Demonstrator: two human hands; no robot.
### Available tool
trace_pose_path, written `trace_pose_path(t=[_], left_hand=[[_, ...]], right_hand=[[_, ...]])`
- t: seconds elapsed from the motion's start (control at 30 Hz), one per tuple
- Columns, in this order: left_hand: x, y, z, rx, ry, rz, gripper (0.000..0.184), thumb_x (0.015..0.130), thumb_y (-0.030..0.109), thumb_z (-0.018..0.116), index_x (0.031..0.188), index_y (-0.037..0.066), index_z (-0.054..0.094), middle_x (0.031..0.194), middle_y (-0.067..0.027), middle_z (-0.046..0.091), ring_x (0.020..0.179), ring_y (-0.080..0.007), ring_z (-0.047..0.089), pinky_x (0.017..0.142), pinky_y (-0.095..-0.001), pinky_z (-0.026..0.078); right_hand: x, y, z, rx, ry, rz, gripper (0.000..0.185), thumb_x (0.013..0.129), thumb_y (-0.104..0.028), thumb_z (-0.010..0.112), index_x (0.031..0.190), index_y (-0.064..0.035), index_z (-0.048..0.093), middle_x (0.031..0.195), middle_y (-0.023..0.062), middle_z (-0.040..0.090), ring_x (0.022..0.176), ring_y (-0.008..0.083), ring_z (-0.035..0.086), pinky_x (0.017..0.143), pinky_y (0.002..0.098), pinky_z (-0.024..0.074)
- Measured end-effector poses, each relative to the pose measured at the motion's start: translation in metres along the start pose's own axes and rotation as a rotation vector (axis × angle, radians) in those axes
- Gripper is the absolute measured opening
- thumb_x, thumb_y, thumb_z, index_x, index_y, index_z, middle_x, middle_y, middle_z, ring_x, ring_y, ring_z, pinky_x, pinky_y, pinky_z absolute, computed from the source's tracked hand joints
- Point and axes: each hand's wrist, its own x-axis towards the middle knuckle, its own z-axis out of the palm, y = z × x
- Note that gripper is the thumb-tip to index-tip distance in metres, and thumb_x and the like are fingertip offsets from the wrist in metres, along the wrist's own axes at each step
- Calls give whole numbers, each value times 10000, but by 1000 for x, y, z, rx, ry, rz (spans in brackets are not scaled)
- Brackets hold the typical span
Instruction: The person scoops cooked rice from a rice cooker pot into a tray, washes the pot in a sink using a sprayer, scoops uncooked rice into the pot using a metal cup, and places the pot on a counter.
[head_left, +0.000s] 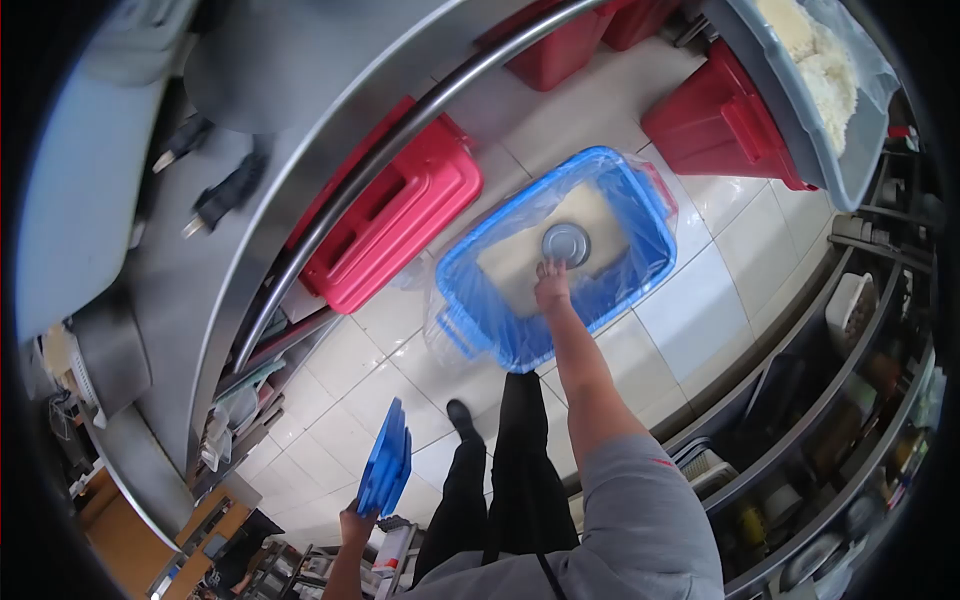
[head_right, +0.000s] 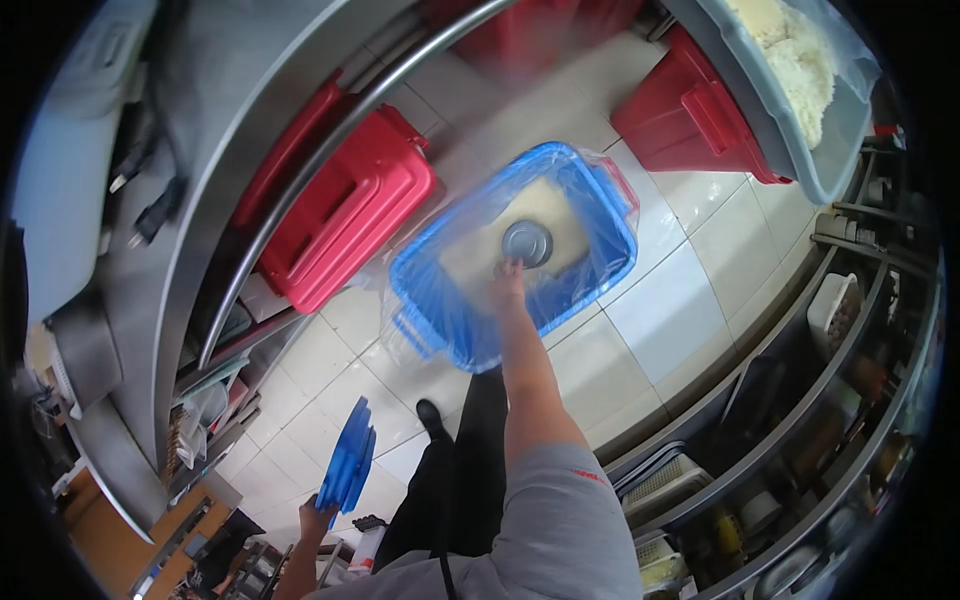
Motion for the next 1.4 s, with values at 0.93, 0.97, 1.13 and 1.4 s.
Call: trace_pose_path(t=[0.93,0.97,1.13,1.4], left_hand=[[38,-7,41,-236,18,-86,198,647,129,730,723,9,591,601,-66,593,516,-117,523,507,-299,432],[34,-4,36,-237,21,-86,198,647,129,730,723,9,591,601,-66,593,516,-117,523,507,-299,432],[16,6,13,-245,22,-85,198,648,132,730,739,12,600,597,-65,595,512,-108,521,495,-283,426],[-14,10,-17,-212,-16,-101,255,659,128,717,857,-2,621,734,-103,640,646,-159,594,606,-312,468]], right_hand=[[38,21,-1,913,-450,86,980,507,-332,718,1352,-144,258,1244,208,361,1075,369,461,936,376,368],[35,22,-6,1028,-446,42,939,505,-312,710,1329,-105,311,1244,211,379,1070,348,477,935,345,374],[25,32,48,1546,-337,-37,821,509,-322,699,1246,-62,444,1235,180,458,1145,320,420,970,342,326],[-55,90,-69,1961,-458,127,791,556,-189,638,1302,-172,377,1241,87,402,1129,249,400,847,372,412]])
